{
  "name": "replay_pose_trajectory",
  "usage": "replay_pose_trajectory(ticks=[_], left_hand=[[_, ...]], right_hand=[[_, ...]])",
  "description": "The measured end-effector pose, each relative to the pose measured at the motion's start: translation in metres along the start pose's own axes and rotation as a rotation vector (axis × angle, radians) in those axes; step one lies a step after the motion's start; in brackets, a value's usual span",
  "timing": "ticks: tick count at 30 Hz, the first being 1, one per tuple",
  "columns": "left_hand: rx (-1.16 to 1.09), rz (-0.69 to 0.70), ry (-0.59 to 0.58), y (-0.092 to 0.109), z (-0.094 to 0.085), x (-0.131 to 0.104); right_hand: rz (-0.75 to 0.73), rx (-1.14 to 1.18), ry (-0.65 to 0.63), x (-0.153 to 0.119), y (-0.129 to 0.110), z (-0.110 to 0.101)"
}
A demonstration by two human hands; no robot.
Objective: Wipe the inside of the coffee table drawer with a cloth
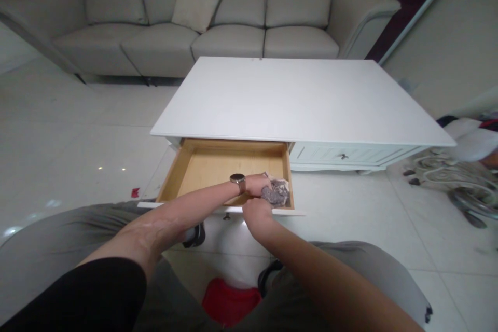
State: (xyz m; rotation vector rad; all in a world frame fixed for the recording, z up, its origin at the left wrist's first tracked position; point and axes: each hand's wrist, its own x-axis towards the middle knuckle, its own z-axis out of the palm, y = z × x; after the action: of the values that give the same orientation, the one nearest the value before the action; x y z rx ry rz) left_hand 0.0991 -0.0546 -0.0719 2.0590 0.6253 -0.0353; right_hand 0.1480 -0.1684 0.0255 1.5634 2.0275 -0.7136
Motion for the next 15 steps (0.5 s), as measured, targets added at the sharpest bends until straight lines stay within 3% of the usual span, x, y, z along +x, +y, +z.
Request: replay_pose_trajectory(ticks=[3,6,10,15], left_hand=[[0.237,-0.100,0.017,-0.005,-0.004,-0.006],[0.146,-0.110,0.044,-0.004,0.007,0.000],[-0.029,-0.095,0.173,-0.001,0.023,0.017],[0.015,-0.108,0.188,-0.010,0.019,0.033]], right_hand=[[0.007,0.003,-0.008,-0.001,-0.001,-0.002],[0.009,-0.014,-0.012,-0.001,-0.003,-0.004],[0.042,0.026,0.014,-0.001,-0.003,-0.003],[0.069,0.040,0.031,0.002,-0.002,0.000]])
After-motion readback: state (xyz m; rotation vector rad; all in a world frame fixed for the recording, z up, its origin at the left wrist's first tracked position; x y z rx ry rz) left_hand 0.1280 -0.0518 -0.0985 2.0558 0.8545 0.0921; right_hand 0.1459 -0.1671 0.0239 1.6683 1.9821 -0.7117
